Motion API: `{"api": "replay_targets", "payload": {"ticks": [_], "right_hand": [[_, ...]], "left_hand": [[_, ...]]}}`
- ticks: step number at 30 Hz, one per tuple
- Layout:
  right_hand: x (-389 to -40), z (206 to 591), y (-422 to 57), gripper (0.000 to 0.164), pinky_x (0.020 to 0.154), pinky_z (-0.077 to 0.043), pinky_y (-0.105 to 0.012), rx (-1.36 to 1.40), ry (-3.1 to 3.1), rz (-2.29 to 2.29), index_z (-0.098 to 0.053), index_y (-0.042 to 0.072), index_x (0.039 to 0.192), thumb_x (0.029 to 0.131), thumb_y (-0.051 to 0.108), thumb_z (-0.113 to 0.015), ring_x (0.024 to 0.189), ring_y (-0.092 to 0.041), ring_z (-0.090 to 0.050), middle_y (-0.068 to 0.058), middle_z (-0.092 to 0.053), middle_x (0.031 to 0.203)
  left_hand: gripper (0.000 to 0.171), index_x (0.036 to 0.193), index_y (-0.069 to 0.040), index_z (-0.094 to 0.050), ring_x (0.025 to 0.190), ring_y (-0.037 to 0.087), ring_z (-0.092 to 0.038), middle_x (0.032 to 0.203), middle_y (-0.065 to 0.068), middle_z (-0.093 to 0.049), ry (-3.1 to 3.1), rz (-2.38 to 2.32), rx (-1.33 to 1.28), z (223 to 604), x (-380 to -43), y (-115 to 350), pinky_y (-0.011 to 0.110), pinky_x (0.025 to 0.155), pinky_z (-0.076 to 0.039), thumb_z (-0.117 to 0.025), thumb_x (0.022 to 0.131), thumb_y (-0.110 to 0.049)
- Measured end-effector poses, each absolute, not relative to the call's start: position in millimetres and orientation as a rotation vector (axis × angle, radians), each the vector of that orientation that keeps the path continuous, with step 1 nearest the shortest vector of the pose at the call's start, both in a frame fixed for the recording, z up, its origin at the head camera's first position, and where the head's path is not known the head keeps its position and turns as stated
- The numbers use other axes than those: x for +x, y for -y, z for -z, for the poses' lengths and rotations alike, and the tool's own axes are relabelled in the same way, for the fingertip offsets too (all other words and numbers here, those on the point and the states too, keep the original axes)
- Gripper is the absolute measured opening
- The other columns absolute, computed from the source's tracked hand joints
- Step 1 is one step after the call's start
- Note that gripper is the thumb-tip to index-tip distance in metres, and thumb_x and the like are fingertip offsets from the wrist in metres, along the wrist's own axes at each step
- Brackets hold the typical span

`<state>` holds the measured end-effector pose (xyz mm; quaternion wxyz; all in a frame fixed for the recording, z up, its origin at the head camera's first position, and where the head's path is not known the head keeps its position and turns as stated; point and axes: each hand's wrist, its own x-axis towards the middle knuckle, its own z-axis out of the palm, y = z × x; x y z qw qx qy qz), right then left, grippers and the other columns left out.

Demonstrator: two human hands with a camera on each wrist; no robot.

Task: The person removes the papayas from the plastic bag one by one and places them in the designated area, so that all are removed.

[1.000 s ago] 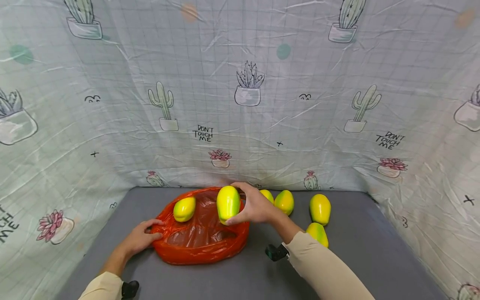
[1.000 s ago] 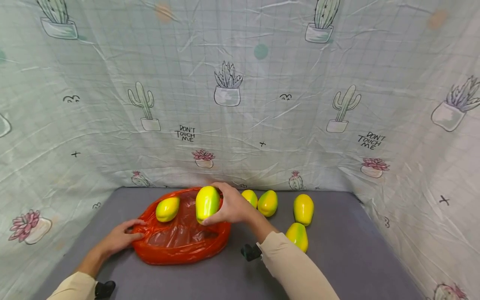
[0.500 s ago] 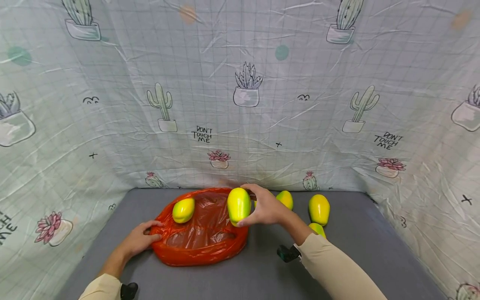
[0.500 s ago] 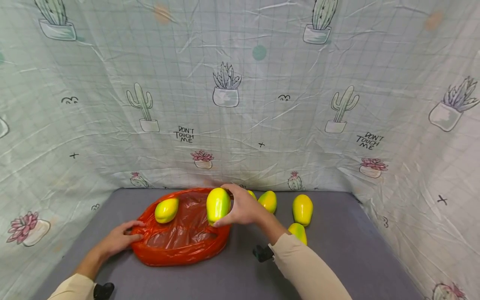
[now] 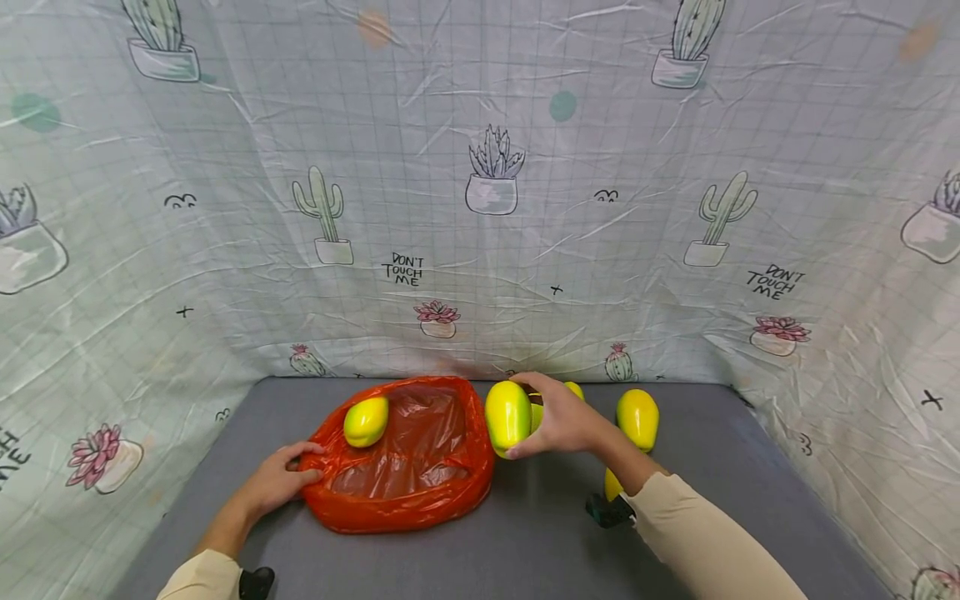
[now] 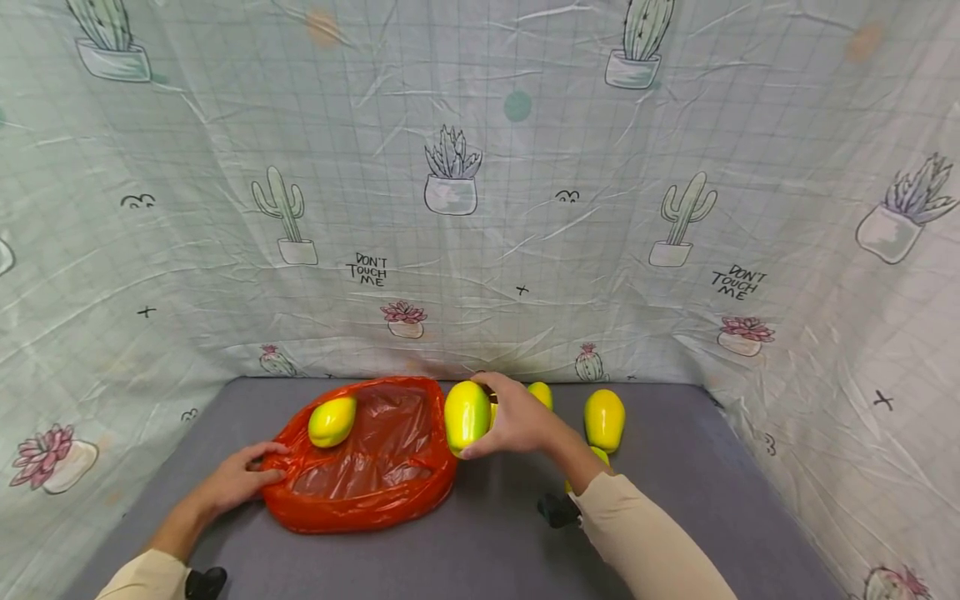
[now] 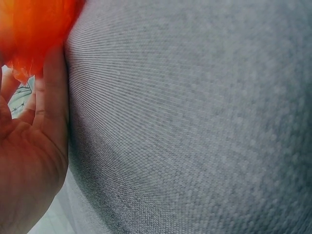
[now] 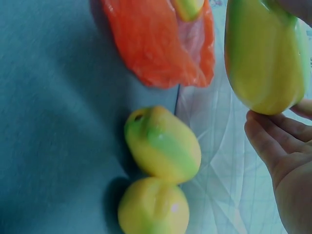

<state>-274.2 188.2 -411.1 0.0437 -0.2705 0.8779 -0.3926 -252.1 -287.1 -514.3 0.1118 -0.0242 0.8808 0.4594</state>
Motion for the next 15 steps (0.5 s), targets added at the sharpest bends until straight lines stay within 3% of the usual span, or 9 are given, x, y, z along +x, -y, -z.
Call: {"api": "replay_targets", "payload": {"ticks": [15], "right_hand": [[-270, 416, -224, 0.106, 0.107, -0.053, -0.052, -0.803, -2.749, 1.067, -0.045, 0.005, 0.150, 0.066, 0.047, -0.095, 0.128, -0.031, -0.062, -0.010, -0.058, 0.143]], "left_hand": [[0.043, 0.135, 0.002, -0.057, 0.084, 0.017, -0.063, 0.125, 0.026, -0.054, -2.577, -1.355, -0.105, 513, -251, 284, 0.029, 0.068, -0.053, -0.069, 0.096, -0.011]]}}
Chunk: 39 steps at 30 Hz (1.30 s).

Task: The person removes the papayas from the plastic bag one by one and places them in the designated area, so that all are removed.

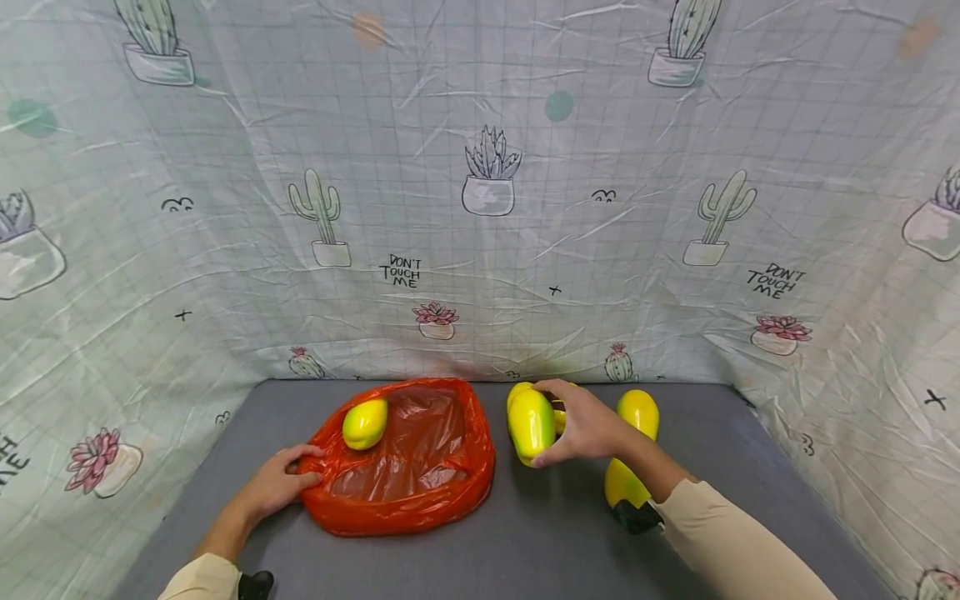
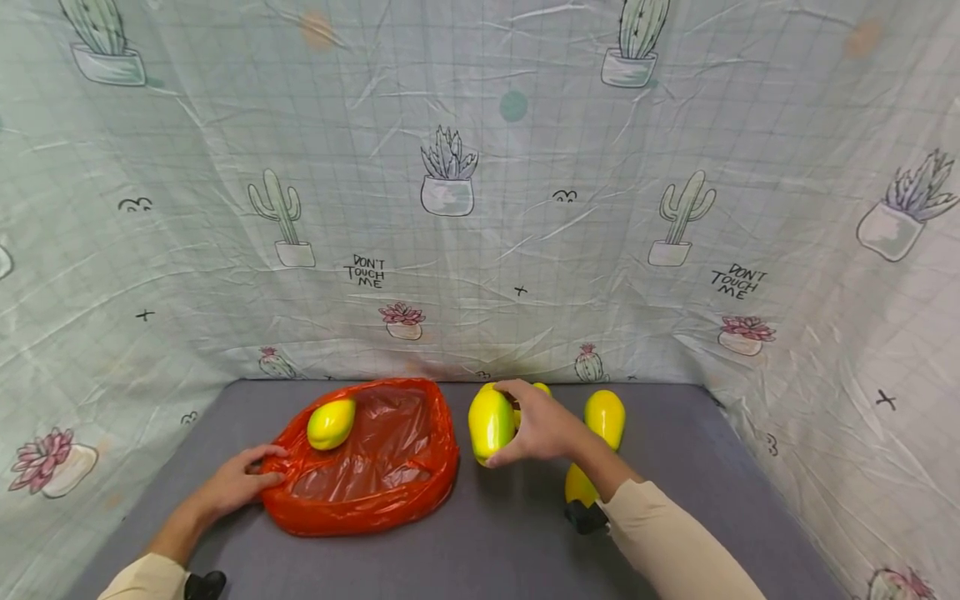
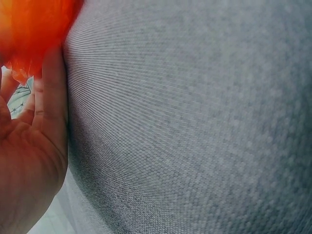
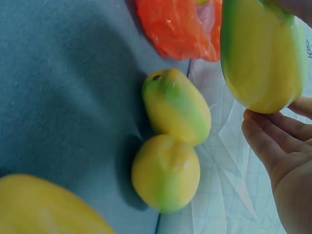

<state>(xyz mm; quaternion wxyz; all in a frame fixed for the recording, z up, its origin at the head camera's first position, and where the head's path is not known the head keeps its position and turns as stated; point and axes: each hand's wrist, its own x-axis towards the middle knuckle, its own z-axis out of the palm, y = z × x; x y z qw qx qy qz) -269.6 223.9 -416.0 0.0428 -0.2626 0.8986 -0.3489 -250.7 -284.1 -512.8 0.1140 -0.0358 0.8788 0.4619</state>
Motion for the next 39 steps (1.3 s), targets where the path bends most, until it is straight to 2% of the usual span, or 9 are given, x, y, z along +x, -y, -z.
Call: {"api": "replay_targets", "payload": {"ticks": [7, 16, 21, 27, 32, 39], "right_hand": [[-267, 420, -235, 0.107, 0.110, -0.052, -0.051, -0.779, -2.714, 1.107, -0.045, 0.005, 0.150, 0.065, 0.043, -0.098, 0.128, -0.030, -0.061, -0.010, -0.056, 0.143], [-261, 426, -246, 0.104, 0.105, -0.055, -0.050, -0.787, -2.745, 1.053, -0.049, 0.006, 0.146, 0.064, 0.047, -0.098, 0.123, -0.028, -0.064, -0.007, -0.062, 0.134], [-258, 430, -251, 0.107, 0.105, -0.054, -0.053, -0.767, -2.736, 1.045, -0.048, 0.003, 0.147, 0.064, 0.049, -0.097, 0.123, -0.029, -0.064, -0.007, -0.062, 0.136], [-256, 438, -258, 0.108, 0.103, -0.055, -0.050, -0.732, -2.763, 0.997, -0.048, 0.002, 0.147, 0.065, 0.051, -0.096, 0.121, -0.025, -0.064, -0.008, -0.062, 0.137], [-255, 446, -264, 0.109, 0.107, -0.051, -0.056, -0.700, -2.721, 1.034, -0.046, -0.002, 0.148, 0.066, 0.047, -0.097, 0.125, -0.032, -0.063, -0.014, -0.060, 0.141], [-254, 453, -267, 0.108, 0.108, -0.050, -0.057, -0.683, -2.725, 1.000, -0.045, -0.001, 0.148, 0.067, 0.049, -0.096, 0.129, -0.035, -0.062, -0.015, -0.059, 0.143]], "left_hand": [[0.044, 0.136, 0.001, -0.057, 0.089, 0.017, -0.063, 0.133, 0.028, -0.045, -2.593, -1.325, -0.121, 512, -250, 284, 0.029, 0.070, -0.053, -0.069, 0.096, -0.013], [0.045, 0.135, 0.001, -0.059, 0.091, 0.018, -0.063, 0.132, 0.028, -0.047, -2.619, -1.302, -0.096, 511, -249, 285, 0.028, 0.070, -0.052, -0.071, 0.095, -0.015], [0.045, 0.134, -0.001, -0.060, 0.095, 0.020, -0.062, 0.134, 0.029, -0.047, -2.642, -1.265, -0.104, 511, -249, 285, 0.028, 0.072, -0.051, -0.072, 0.094, -0.017], [0.045, 0.134, -0.001, -0.060, 0.097, 0.021, -0.061, 0.135, 0.028, -0.047, -2.650, -1.247, -0.105, 511, -250, 284, 0.028, 0.073, -0.051, -0.072, 0.095, -0.018], [0.045, 0.135, -0.001, -0.060, 0.097, 0.020, -0.061, 0.134, 0.028, -0.046, -2.654, -1.242, -0.098, 511, -251, 284, 0.028, 0.073, -0.051, -0.072, 0.095, -0.018], [0.044, 0.134, -0.001, -0.061, 0.098, 0.022, -0.062, 0.135, 0.029, -0.047, -2.671, -1.238, -0.079, 510, -251, 284, 0.027, 0.072, -0.051, -0.072, 0.094, -0.017]]}}
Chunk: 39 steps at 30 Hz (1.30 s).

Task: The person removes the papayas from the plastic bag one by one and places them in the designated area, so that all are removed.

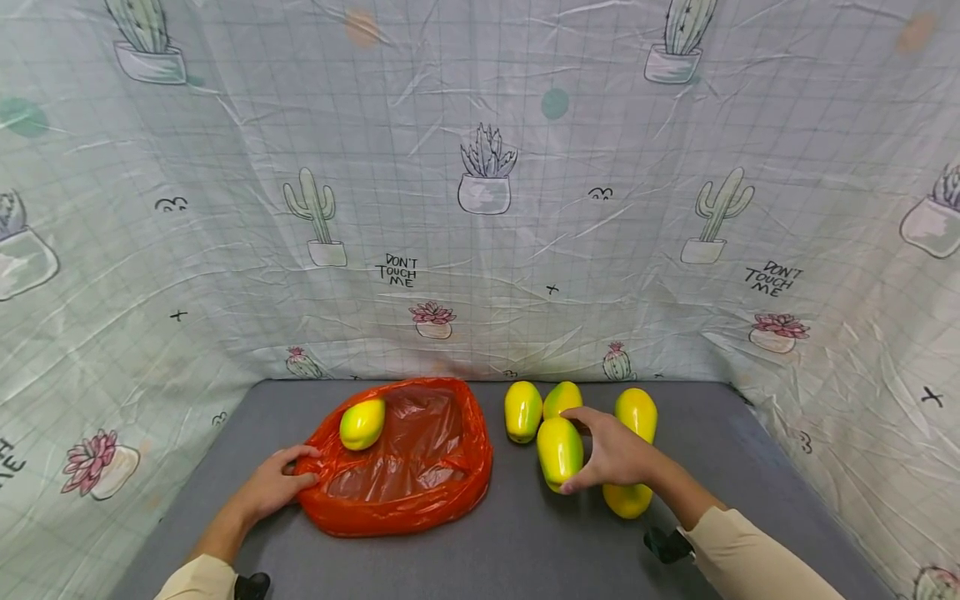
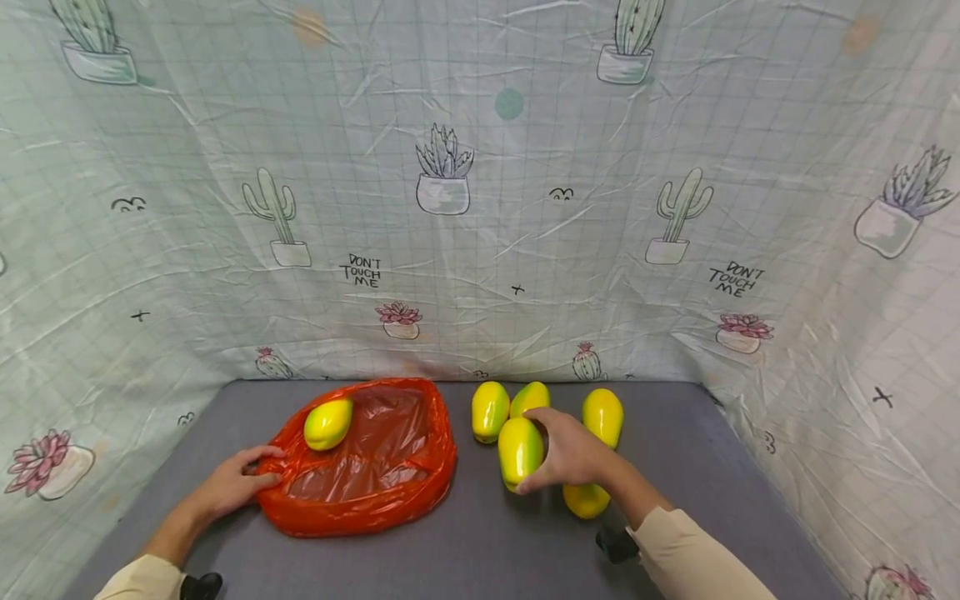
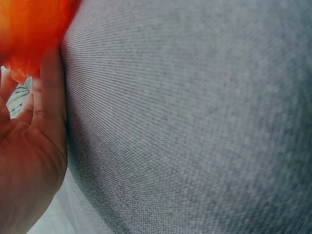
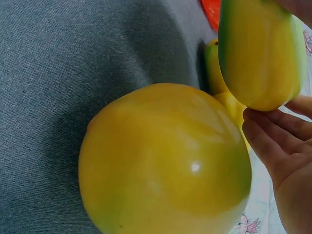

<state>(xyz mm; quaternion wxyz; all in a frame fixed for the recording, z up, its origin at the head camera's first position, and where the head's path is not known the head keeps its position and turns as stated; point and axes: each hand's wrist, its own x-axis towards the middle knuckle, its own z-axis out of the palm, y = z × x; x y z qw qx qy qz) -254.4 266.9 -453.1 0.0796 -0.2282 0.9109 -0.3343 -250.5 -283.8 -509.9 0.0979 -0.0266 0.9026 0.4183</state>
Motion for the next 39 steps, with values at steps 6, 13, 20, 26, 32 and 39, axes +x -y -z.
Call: {"api": "replay_targets", "payload": {"ticks": [6, 13, 20, 26, 32, 39], "right_hand": [[-254.3, 455.3, -268.1, 0.111, 0.109, -0.050, -0.056, -0.654, -2.746, 0.936, -0.045, -0.001, 0.150, 0.066, 0.052, -0.096, 0.131, -0.035, -0.061, -0.015, -0.058, 0.146], [-254.1, 455.9, -268.8, 0.112, 0.108, -0.050, -0.056, -0.641, -2.771, 0.893, -0.046, -0.001, 0.149, 0.065, 0.054, -0.096, 0.130, -0.033, -0.060, -0.015, -0.058, 0.146], [-253.1, 455.1, -268.7, 0.115, 0.107, -0.050, -0.056, -0.616, -2.779, 0.822, -0.046, -0.001, 0.150, 0.064, 0.057, -0.095, 0.127, -0.031, -0.060, -0.015, -0.058, 0.147], [-253.4, 455.9, -268.7, 0.115, 0.105, -0.050, -0.057, -0.610, -2.759, 0.796, -0.046, -0.001, 0.151, 0.065, 0.056, -0.095, 0.126, -0.031, -0.061, -0.016, -0.058, 0.147], [-255.7, 456.7, -269.6, 0.115, 0.105, -0.051, -0.057, -0.585, -2.750, 0.755, -0.045, 0.001, 0.152, 0.065, 0.058, -0.094, 0.125, -0.030, -0.061, -0.014, -0.059, 0.146], [-256.8, 458.7, -273.2, 0.117, 0.108, -0.049, -0.058, -0.596, -2.754, 0.684, -0.046, 0.000, 0.152, 0.064, 0.061, -0.094, 0.129, -0.033, -0.060, -0.015, -0.058, 0.148]], "left_hand": [[0.044, 0.133, 0.000, -0.060, 0.098, 0.022, -0.063, 0.136, 0.031, -0.046, -2.662, -1.236, -0.079, 508.8, -251.0, 283.2, 0.028, 0.072, -0.052, -0.072, 0.095, -0.018], [0.044, 0.134, 0.000, -0.060, 0.097, 0.023, -0.063, 0.136, 0.030, -0.045, -2.649, -1.238, -0.101, 508.7, -251.6, 284.8, 0.027, 0.073, -0.053, -0.071, 0.095, -0.017], [0.044, 0.133, -0.001, -0.061, 0.100, 0.024, -0.062, 0.136, 0.030, -0.047, -2.656, -1.211, -0.094, 508.3, -252.6, 285.2, 0.029, 0.076, -0.053, -0.072, 0.095, -0.018], [0.044, 0.133, 0.000, -0.060, 0.100, 0.025, -0.062, 0.135, 0.031, -0.046, -2.669, -1.205, -0.102, 510.3, -251.9, 286.5, 0.029, 0.074, -0.053, -0.072, 0.095, -0.019], [0.044, 0.133, -0.001, -0.060, 0.099, 0.024, -0.062, 0.133, 0.031, -0.047, -2.677, -1.193, -0.084, 510.1, -251.6, 286.8, 0.028, 0.074, -0.052, -0.072, 0.095, -0.019], [0.044, 0.133, -0.001, -0.061, 0.102, 0.026, -0.061, 0.134, 0.030, -0.048, -2.687, -1.186, -0.084, 510.6, -253.5, 284.7, 0.028, 0.076, -0.052, -0.072, 0.095, -0.019]]}}
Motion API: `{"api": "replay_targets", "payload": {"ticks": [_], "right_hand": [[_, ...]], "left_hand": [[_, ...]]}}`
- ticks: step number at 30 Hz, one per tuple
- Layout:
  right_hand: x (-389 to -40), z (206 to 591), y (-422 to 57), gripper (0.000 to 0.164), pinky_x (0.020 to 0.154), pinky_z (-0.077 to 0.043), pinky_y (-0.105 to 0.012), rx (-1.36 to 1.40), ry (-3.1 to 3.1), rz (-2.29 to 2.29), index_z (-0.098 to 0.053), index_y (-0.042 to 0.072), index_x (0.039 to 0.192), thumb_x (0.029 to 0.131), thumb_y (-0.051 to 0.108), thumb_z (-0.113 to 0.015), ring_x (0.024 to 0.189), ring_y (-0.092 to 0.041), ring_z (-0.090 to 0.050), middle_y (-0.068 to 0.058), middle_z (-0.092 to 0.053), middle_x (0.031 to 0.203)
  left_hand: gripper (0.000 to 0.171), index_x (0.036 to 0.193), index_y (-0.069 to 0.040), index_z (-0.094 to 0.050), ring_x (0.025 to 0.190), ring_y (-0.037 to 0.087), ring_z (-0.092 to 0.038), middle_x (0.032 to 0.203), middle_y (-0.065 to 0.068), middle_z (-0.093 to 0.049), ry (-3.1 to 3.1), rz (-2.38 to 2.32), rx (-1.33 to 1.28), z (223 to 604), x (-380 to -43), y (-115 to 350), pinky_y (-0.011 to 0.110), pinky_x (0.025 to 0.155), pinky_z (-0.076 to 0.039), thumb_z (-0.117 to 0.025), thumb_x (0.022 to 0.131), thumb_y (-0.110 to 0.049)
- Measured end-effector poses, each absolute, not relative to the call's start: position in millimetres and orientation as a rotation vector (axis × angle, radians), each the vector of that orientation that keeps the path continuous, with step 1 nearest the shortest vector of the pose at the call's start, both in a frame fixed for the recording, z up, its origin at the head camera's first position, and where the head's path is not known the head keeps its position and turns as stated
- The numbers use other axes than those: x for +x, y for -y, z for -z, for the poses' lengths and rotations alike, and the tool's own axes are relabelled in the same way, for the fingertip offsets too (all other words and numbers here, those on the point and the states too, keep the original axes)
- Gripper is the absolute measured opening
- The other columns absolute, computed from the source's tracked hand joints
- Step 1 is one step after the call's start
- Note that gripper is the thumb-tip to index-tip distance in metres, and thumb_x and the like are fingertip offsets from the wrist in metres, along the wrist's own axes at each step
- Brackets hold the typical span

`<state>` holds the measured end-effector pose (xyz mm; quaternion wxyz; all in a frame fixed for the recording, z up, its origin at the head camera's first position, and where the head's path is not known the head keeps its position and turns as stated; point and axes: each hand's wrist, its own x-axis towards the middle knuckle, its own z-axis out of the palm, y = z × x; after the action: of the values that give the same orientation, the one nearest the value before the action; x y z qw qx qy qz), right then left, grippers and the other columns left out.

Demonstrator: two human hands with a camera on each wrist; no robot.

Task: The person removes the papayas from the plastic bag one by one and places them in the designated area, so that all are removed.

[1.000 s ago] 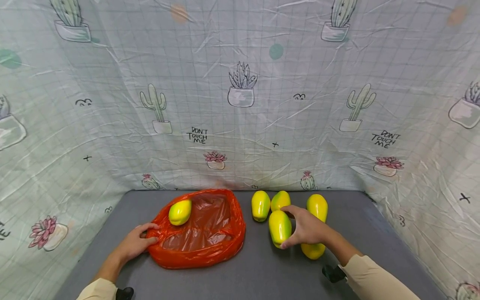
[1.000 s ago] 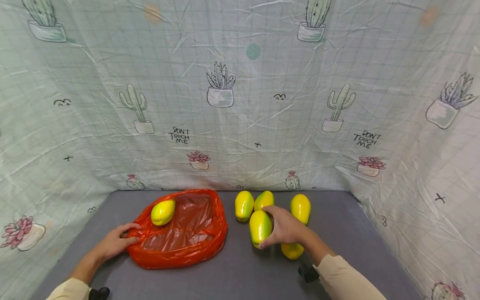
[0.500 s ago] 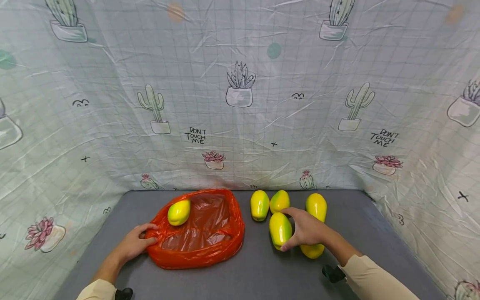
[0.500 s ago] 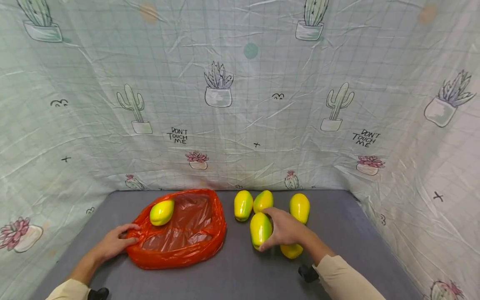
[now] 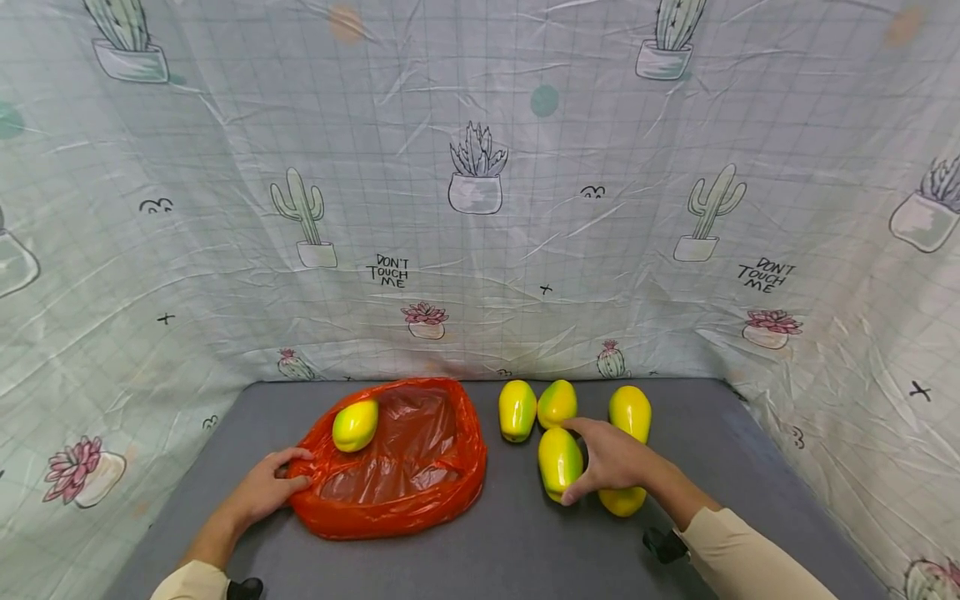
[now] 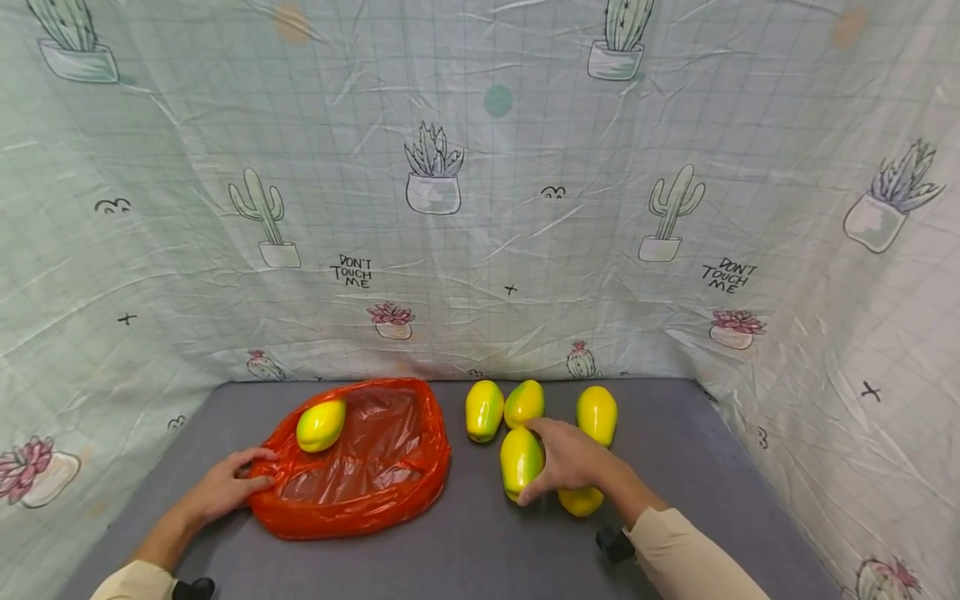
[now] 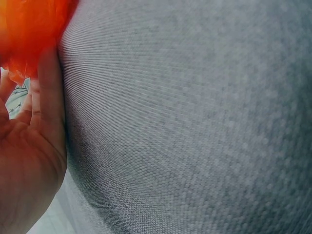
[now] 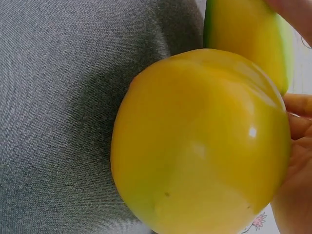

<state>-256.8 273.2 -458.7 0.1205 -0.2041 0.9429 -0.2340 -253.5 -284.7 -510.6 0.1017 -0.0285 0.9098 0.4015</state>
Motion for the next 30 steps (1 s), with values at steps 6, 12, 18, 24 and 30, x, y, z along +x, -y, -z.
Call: {"api": "replay_targets", "payload": {"ticks": [6, 12, 18, 24, 30], "right_hand": [[-257.3, 458.2, -273.6, 0.118, 0.110, -0.047, -0.059, -0.611, -2.750, 0.654, -0.046, -0.001, 0.152, 0.064, 0.061, -0.094, 0.132, -0.037, -0.058, -0.017, -0.058, 0.148], [-256.0, 457.7, -272.0, 0.118, 0.111, -0.045, -0.060, -0.611, -2.748, 0.612, -0.044, 0.000, 0.153, 0.065, 0.063, -0.092, 0.134, -0.038, -0.057, -0.017, -0.057, 0.149], [-255.2, 457.1, -273.3, 0.119, 0.113, -0.044, -0.060, -0.614, -2.742, 0.605, -0.042, -0.001, 0.155, 0.067, 0.062, -0.092, 0.135, -0.038, -0.056, -0.018, -0.055, 0.152], [-254.5, 458.8, -274.9, 0.120, 0.114, -0.043, -0.061, -0.635, -2.758, 0.598, -0.041, -0.002, 0.154, 0.066, 0.062, -0.092, 0.136, -0.039, -0.055, -0.019, -0.055, 0.152], [-252.7, 458.3, -275.1, 0.118, 0.113, -0.043, -0.061, -0.639, -2.766, 0.612, -0.043, -0.002, 0.153, 0.066, 0.061, -0.092, 0.135, -0.040, -0.056, -0.019, -0.056, 0.151]], "left_hand": [[0.043, 0.132, -0.001, -0.061, 0.098, 0.022, -0.062, 0.131, 0.029, -0.048, -2.689, -1.207, -0.075, 509.1, -252.8, 283.8, 0.027, 0.073, -0.052, -0.072, 0.094, -0.017], [0.043, 0.132, -0.001, -0.061, 0.100, 0.024, -0.062, 0.132, 0.029, -0.048, -2.695, -1.198, -0.067, 508.9, -252.9, 283.9, 0.027, 0.074, -0.052, -0.072, 0.094, -0.017], [0.043, 0.132, -0.001, -0.061, 0.105, 0.029, -0.061, 0.135, 0.031, -0.048, -2.704, -1.161, -0.070, 510.0, -254.0, 284.2, 0.029, 0.077, -0.052, -0.072, 0.095, -0.018], [0.043, 0.132, 0.000, -0.061, 0.106, 0.030, -0.061, 0.136, 0.032, -0.048, -2.704, -1.163, -0.074, 510.3, -253.5, 283.2, 0.029, 0.078, -0.053, -0.072, 0.095, -0.018], [0.044, 0.133, 0.000, -0.060, 0.106, 0.031, -0.060, 0.136, 0.032, -0.048, -2.700, -1.150, -0.084, 509.9, -253.7, 283.5, 0.029, 0.077, -0.052, -0.072, 0.095, -0.019]]}}
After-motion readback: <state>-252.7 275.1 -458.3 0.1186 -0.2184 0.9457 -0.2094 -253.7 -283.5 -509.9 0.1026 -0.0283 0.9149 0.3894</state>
